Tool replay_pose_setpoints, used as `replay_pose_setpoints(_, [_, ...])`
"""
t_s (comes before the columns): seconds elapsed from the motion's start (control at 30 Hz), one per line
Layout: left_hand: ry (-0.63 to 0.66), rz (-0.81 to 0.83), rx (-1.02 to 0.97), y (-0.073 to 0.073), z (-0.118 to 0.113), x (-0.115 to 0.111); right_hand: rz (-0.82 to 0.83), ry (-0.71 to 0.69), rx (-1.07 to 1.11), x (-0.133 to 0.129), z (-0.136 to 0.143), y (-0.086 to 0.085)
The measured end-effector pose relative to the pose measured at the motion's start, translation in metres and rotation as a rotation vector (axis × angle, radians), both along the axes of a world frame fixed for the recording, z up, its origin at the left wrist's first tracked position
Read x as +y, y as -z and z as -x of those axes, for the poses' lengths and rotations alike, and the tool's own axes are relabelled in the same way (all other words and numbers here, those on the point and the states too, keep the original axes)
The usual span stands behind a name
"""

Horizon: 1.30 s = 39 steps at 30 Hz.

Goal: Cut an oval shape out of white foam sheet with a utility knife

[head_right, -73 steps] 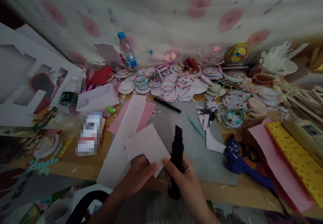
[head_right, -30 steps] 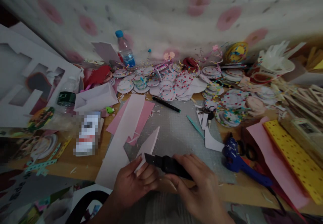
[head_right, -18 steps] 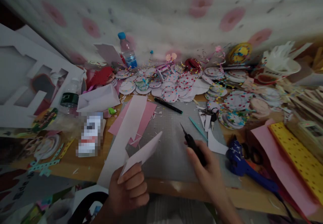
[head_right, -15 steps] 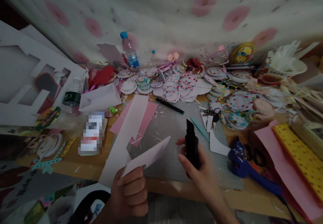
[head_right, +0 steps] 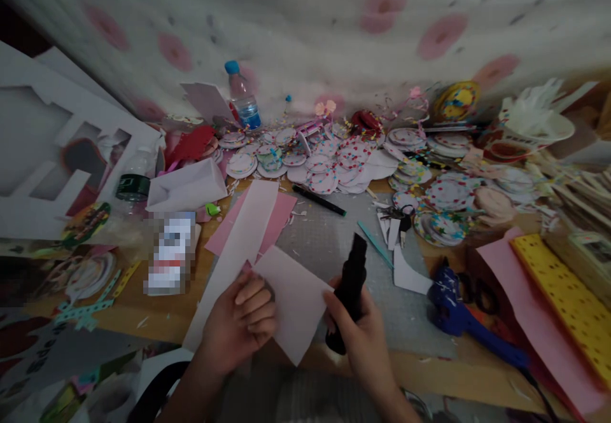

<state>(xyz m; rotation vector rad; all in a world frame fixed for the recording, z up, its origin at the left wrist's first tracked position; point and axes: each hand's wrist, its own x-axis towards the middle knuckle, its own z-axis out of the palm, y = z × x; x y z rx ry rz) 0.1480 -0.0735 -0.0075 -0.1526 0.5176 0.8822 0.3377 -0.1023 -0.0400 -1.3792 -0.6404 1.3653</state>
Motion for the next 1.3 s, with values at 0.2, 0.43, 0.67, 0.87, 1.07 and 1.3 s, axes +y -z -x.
replay_pose_setpoints(0.2, [0.012, -0.756, 1.446, 0.005, -0.012, -0.013, 0.032, 0.175, 0.04, -0.005, 0.015, 0.001])
replay_pose_setpoints(0.43, [0.5, -0.986, 1.633, 0.008, -0.016, -0.02, 0.007, -0.049, -0.226, -0.02, 0.016, -0.004])
replay_pose_setpoints(0.67, [0.47, -0.723, 1.255, -0.001, -0.015, -0.016, -0.129, -0.349, -0.388, -0.019, -0.007, -0.007])
replay_pose_setpoints(0.87, [0.29, -0.675, 1.214, 0.002, -0.02, -0.018, -0.363, -0.511, -0.655, -0.009, -0.012, -0.032])
replay_pose_setpoints(1.07, [0.199, -0.663, 1.091, 0.008, -0.028, -0.02, -0.556, -0.585, -0.779, -0.013, -0.005, -0.047])
replay_pose_setpoints(1.3, [0.133, -0.684, 1.04, 0.012, -0.033, -0.026, -0.62, -0.507, -0.909, -0.015, -0.003, -0.047])
